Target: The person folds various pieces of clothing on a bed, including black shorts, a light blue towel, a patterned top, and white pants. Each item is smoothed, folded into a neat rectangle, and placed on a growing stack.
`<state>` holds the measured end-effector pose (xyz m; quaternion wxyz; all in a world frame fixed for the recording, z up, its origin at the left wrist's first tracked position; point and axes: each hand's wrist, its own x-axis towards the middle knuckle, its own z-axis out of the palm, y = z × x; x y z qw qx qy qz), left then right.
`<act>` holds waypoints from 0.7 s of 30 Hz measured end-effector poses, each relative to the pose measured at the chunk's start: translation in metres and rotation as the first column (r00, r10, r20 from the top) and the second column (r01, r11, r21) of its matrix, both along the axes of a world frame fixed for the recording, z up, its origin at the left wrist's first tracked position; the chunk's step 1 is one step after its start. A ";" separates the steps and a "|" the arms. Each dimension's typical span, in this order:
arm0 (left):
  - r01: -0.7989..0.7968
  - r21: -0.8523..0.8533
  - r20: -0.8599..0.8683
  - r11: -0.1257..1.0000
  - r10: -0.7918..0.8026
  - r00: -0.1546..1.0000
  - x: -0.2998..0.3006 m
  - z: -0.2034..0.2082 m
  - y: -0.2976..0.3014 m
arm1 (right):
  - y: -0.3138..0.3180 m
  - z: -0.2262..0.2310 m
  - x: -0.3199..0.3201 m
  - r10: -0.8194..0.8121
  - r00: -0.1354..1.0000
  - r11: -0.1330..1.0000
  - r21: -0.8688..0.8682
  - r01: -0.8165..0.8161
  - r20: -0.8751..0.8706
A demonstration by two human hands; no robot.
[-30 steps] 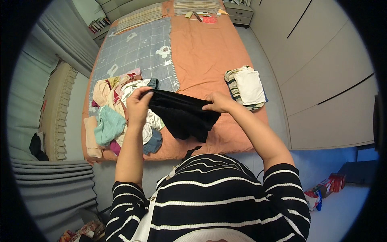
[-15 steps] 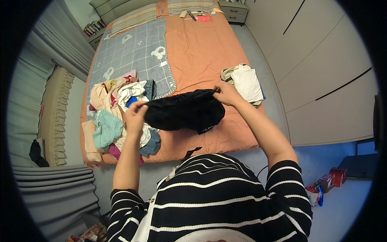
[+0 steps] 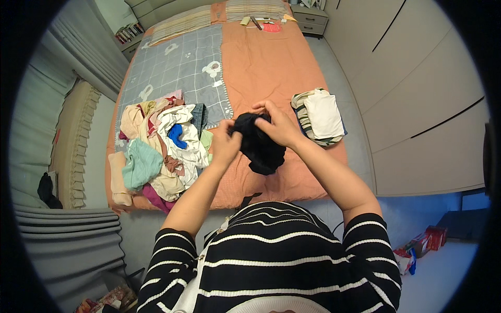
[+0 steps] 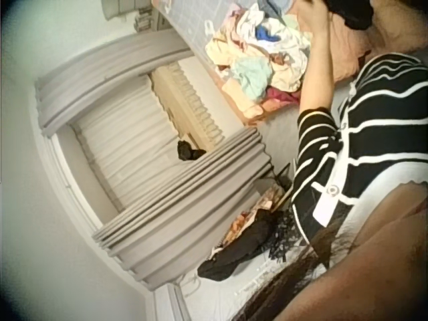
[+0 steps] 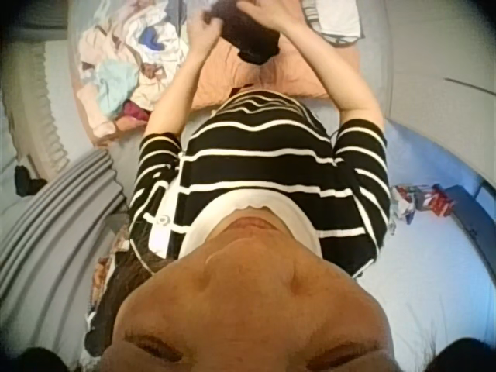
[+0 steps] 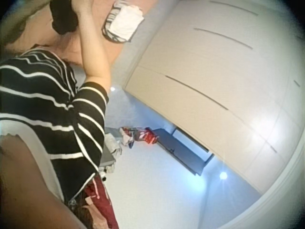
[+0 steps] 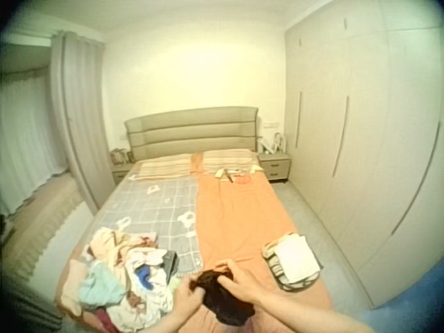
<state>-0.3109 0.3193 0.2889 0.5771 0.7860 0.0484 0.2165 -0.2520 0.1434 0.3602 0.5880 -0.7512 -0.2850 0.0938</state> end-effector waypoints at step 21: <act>0.028 0.433 0.189 0.901 -0.122 0.974 -0.002 0.060 0.068 | -0.072 0.014 0.019 -0.202 0.965 0.975 0.056 0.214 -0.168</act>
